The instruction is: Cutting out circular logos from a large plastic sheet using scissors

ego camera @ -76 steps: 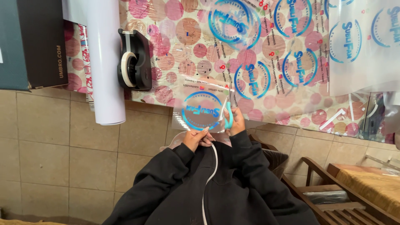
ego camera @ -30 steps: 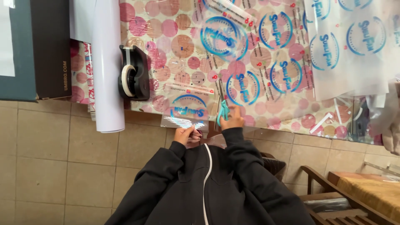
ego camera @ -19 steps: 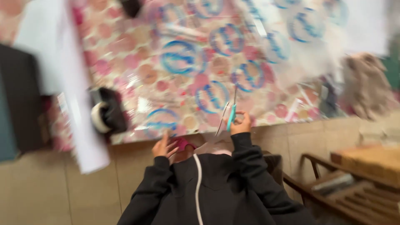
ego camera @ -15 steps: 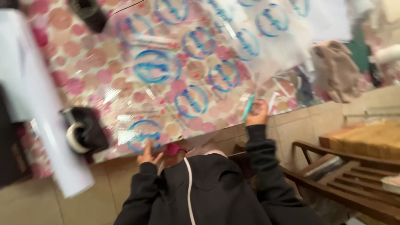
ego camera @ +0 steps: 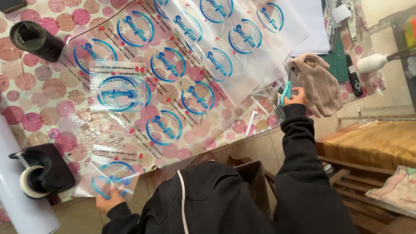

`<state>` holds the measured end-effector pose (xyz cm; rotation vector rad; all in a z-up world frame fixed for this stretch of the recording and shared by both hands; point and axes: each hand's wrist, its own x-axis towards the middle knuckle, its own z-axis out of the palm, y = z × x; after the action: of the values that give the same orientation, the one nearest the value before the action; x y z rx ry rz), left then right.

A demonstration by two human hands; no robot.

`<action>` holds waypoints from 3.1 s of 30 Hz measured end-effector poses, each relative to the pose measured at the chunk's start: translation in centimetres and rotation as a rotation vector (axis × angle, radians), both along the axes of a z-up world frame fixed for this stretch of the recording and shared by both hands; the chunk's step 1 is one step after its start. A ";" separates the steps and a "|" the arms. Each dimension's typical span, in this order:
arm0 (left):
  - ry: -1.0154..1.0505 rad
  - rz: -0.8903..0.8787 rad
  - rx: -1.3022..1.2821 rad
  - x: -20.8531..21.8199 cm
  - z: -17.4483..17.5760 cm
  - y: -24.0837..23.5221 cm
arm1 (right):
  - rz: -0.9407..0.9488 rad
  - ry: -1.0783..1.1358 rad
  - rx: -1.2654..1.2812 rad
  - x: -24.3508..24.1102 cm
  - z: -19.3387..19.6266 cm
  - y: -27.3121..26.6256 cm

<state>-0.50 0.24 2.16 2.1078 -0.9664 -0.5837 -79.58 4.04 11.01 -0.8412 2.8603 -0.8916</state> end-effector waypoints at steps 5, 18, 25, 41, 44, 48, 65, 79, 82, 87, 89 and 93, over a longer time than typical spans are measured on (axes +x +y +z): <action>-0.387 -0.214 -0.177 -1.0 3.7 -1.6 | -0.031 -0.072 -0.437 -0.6 -6.3 0.3; 0.392 0.132 -0.408 -8.3 2.2 -19.9 | 0.378 -0.290 -0.118 19.6 -8.3 -4.2; 0.741 0.401 -0.314 -21.2 -3.3 -28.6 | 1.019 0.269 0.182 22.6 -12.3 -10.8; 0.883 0.407 0.014 -23.5 -8.4 -24.9 | 1.286 0.046 0.477 42.3 -6.8 -49.7; 0.955 0.354 0.009 -23.2 -8.9 -25.4 | 1.297 -0.037 0.565 43.6 -7.4 -49.7; 0.967 0.295 0.035 -22.3 -10.8 -25.0 | 1.313 -0.085 0.654 43.5 -10.1 -49.9; 0.779 0.215 0.040 -17.6 -2.9 -24.3 | 1.407 0.060 0.084 41.6 -16.4 -51.3; 0.962 0.358 -0.140 -16.6 -6.2 -25.5 | 1.287 -0.446 0.429 42.8 -7.6 -47.0; 0.891 0.269 -0.200 -14.8 -0.8 -24.6 | 1.472 -0.722 0.182 41.5 -3.5 -44.0; 1.201 0.118 -0.483 -12.0 8.1 -23.6 | 1.460 -1.006 -0.045 42.6 0.9 -38.5; 0.791 -0.064 -0.371 -9.7 0.9 -23.8 | 1.382 -0.966 -0.166 40.6 -4.9 -38.0; 0.729 -0.185 -0.382 -8.4 8.9 -22.2 | 1.438 -0.934 -0.312 41.6 -5.9 -36.4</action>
<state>-8.91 -21.91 11.05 1.3128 -0.7629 -1.0680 -37.97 -32.32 5.14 -1.5251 0.8968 -0.9827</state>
